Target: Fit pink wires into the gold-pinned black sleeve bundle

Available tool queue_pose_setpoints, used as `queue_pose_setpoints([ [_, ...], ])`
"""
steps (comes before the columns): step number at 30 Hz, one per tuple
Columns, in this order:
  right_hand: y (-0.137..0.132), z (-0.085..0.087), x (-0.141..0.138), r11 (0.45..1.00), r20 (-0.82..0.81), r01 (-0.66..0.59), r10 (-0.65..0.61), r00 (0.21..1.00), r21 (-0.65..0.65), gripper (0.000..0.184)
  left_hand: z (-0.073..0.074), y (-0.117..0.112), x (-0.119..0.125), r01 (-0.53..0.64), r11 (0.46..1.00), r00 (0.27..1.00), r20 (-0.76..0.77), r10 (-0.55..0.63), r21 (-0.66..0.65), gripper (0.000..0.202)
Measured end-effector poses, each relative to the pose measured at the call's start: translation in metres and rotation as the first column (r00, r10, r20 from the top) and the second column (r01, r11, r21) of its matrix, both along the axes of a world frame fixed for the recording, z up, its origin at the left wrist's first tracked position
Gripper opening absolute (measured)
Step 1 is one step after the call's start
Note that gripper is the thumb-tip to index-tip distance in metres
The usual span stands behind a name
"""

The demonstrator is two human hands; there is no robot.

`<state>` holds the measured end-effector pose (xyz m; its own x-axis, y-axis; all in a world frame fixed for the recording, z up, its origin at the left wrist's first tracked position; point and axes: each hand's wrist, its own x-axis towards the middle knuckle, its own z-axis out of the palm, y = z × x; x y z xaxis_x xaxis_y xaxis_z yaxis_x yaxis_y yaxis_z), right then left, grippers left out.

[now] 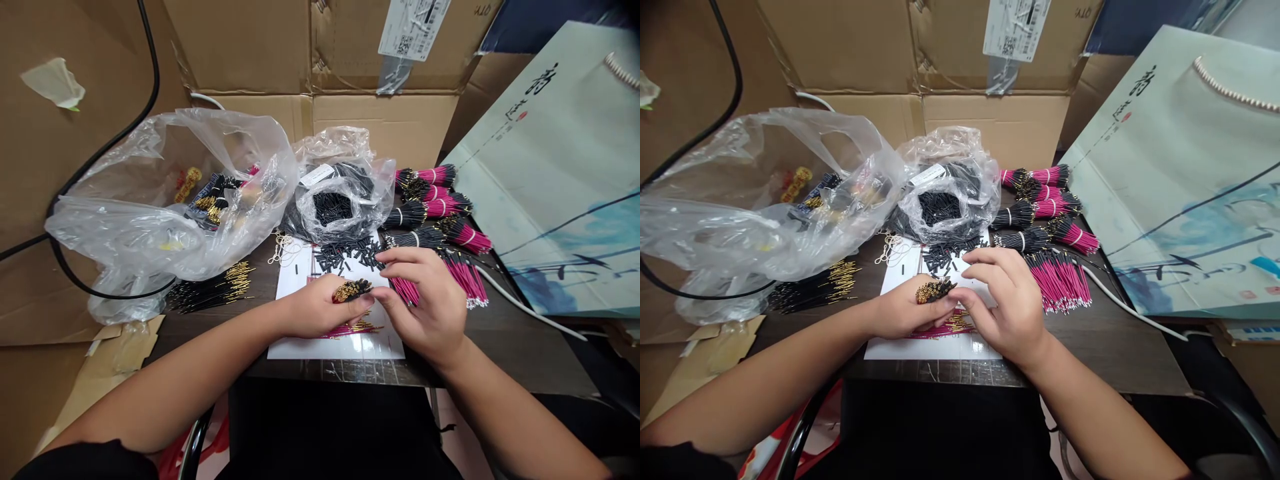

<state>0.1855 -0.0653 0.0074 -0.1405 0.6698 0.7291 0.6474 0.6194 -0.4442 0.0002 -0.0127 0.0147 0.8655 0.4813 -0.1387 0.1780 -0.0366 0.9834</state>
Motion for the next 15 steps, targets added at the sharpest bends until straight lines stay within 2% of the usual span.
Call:
queue_pose_setpoints([
  [3,-0.001,0.002,0.0,0.996,0.031,-0.089,0.088,0.996,0.021,0.039,-0.004,-0.001,0.003,-0.101,0.98,0.995,-0.001,0.102,0.171,0.035],
  [6,-0.002,0.002,-0.001,0.988,0.137,-0.154,0.149,0.979,0.022,0.045,-0.009,0.0,0.003,-0.15,0.952,0.988,0.01,0.153,0.267,0.031],
  [15,-0.006,-0.004,-0.007,0.991,0.312,-0.109,0.079,0.947,0.081,0.057,-0.016,0.004,0.0,-0.226,0.854,0.972,0.047,0.232,0.468,0.025],
])
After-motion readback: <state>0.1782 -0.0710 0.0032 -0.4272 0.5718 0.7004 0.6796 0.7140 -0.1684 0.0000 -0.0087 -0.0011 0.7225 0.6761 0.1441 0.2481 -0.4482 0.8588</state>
